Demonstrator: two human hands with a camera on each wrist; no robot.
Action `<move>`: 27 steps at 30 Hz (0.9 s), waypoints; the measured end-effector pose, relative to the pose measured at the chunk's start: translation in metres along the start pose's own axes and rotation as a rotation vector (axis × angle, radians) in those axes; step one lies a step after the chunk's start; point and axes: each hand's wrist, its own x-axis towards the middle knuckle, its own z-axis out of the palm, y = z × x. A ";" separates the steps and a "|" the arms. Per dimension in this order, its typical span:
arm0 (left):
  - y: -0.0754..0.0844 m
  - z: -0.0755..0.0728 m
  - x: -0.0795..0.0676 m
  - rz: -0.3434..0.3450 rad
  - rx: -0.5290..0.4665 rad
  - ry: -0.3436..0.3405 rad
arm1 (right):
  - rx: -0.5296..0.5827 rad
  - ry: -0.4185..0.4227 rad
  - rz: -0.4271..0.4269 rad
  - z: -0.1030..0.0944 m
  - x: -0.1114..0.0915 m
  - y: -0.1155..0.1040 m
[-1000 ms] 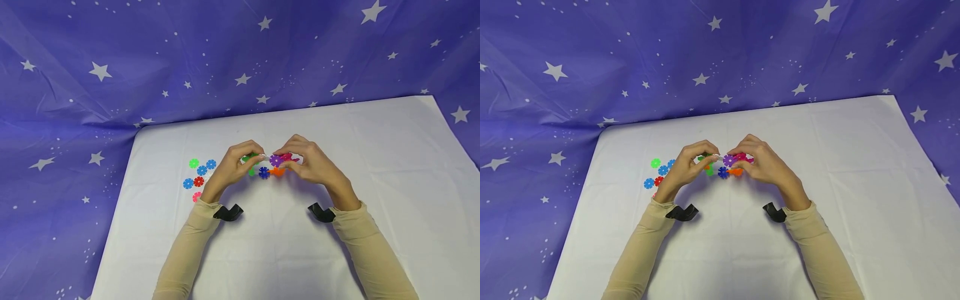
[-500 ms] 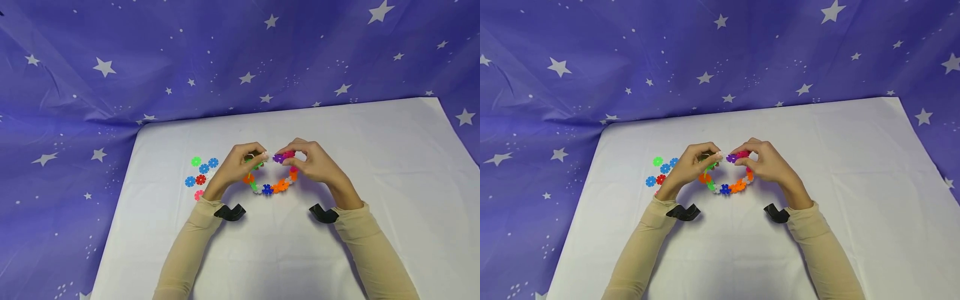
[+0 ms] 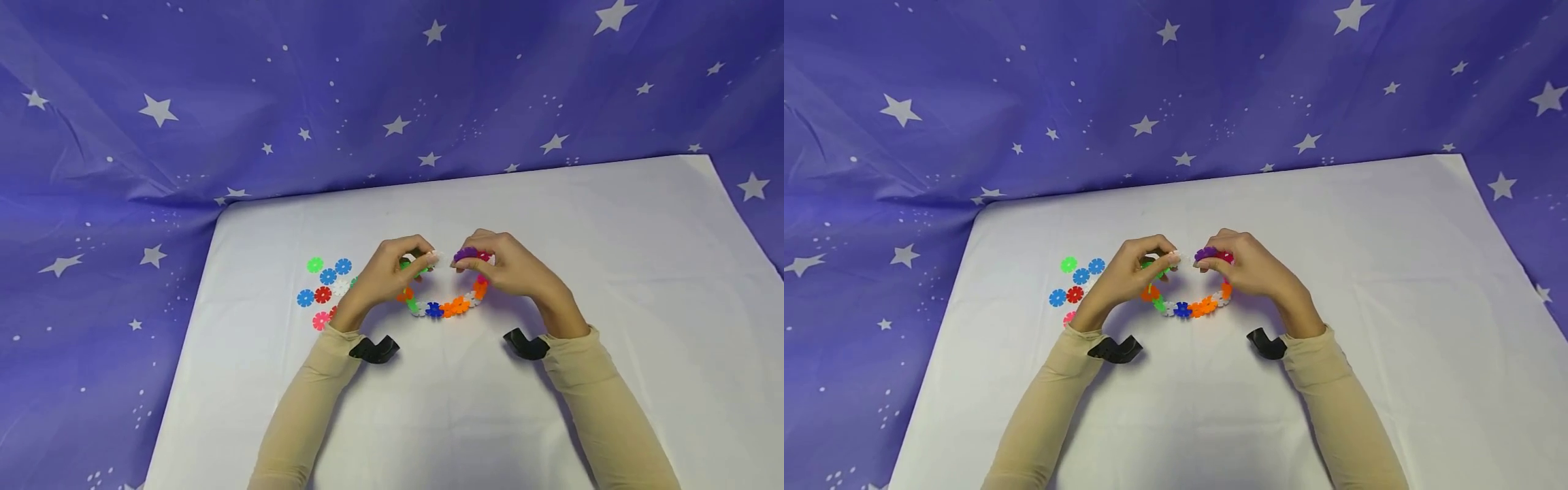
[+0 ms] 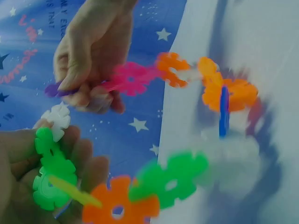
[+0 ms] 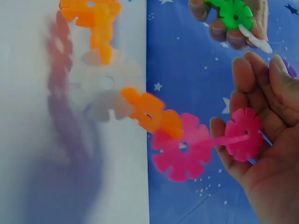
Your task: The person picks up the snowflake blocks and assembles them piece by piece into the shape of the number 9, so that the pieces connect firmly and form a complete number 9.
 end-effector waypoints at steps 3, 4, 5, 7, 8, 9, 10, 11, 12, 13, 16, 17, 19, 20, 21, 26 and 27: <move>-0.001 -0.006 0.000 -0.023 -0.005 0.025 | -0.011 -0.004 0.030 -0.002 -0.001 0.002; -0.002 -0.007 0.000 -0.024 -0.010 0.026 | -0.015 -0.008 0.036 -0.003 -0.001 0.003; -0.002 -0.007 0.000 -0.024 -0.019 0.025 | -0.020 -0.017 0.042 -0.002 -0.001 0.003; -0.003 -0.007 0.001 -0.018 -0.041 0.018 | -0.029 -0.043 0.046 -0.001 0.000 0.003; -0.004 -0.005 0.002 -0.011 -0.051 0.010 | -0.035 -0.057 0.045 0.001 0.001 0.002; -0.004 -0.004 0.002 -0.001 -0.055 0.000 | -0.043 -0.070 0.041 0.002 0.002 0.001; -0.004 -0.002 0.003 0.008 -0.059 -0.007 | -0.053 -0.084 0.038 0.003 0.003 0.000; -0.003 -0.001 0.004 0.014 -0.064 -0.013 | -0.059 -0.097 0.039 0.004 0.003 -0.001; -0.002 0.000 0.004 0.017 -0.064 -0.017 | -0.061 -0.109 0.040 0.004 0.004 -0.003; -0.002 0.001 0.004 0.019 -0.065 -0.019 | -0.061 -0.120 0.042 0.005 0.004 -0.003; -0.001 0.002 0.005 0.018 -0.058 -0.014 | -0.060 -0.127 0.037 0.005 0.004 -0.004; 0.000 0.002 0.005 0.013 -0.055 -0.011 | -0.063 -0.124 0.030 0.005 0.004 -0.004; 0.000 0.002 0.004 0.007 -0.050 -0.005 | -0.080 -0.102 0.016 0.005 0.004 -0.003; -0.001 0.002 0.004 0.003 -0.049 -0.003 | -0.092 -0.085 0.007 0.005 0.004 -0.003; -0.001 0.001 0.004 0.001 -0.048 -0.002 | -0.103 -0.066 -0.009 0.005 0.004 -0.002; -0.003 0.001 0.003 -0.007 -0.047 0.004 | -0.108 0.024 -0.113 0.006 0.004 0.002; -0.003 0.001 0.003 -0.007 -0.042 0.007 | -0.102 0.033 -0.131 0.006 0.004 0.002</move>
